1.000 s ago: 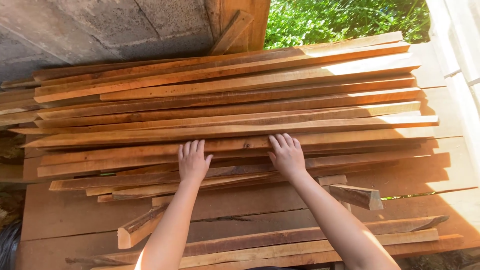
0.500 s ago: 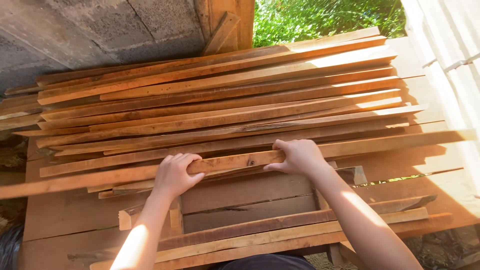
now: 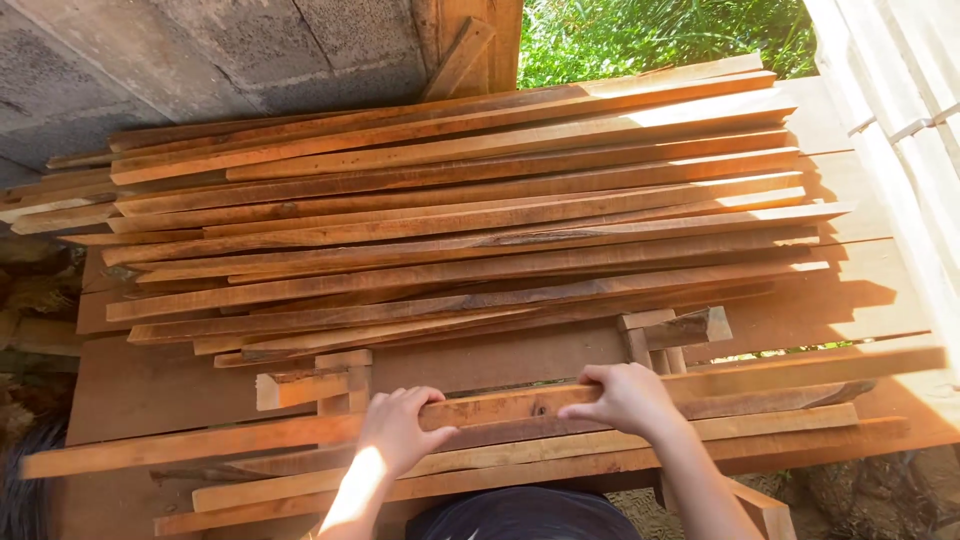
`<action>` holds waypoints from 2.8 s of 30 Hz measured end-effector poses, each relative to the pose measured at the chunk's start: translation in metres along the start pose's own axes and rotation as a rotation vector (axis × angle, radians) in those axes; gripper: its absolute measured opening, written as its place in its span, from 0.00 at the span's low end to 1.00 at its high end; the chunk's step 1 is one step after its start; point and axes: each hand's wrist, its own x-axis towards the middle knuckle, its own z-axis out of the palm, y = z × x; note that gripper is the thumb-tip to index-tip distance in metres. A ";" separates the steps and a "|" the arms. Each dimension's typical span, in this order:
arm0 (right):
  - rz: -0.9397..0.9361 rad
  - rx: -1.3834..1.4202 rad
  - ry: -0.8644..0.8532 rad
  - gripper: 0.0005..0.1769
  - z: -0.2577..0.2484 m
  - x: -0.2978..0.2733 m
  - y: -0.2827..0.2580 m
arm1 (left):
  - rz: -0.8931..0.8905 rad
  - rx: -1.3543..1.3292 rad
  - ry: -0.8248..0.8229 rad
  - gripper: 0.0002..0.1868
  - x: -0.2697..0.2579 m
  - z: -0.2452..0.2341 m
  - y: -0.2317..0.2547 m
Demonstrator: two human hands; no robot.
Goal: Organizing and stacking thin wooden strips on a workbench.
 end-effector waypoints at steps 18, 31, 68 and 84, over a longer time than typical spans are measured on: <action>-0.278 0.077 0.558 0.19 0.151 0.055 0.017 | -0.135 0.167 0.032 0.30 -0.012 0.154 -0.067; -0.320 -0.043 0.372 0.25 0.161 0.054 0.007 | 0.010 0.287 -0.055 0.47 -0.087 0.197 -0.054; -0.402 0.017 0.200 0.33 0.156 0.061 -0.020 | 0.033 0.263 -0.083 0.50 -0.099 0.180 -0.039; -0.224 -0.233 -0.106 0.51 0.149 0.087 -0.040 | 0.042 0.280 -0.009 0.49 -0.096 0.188 -0.045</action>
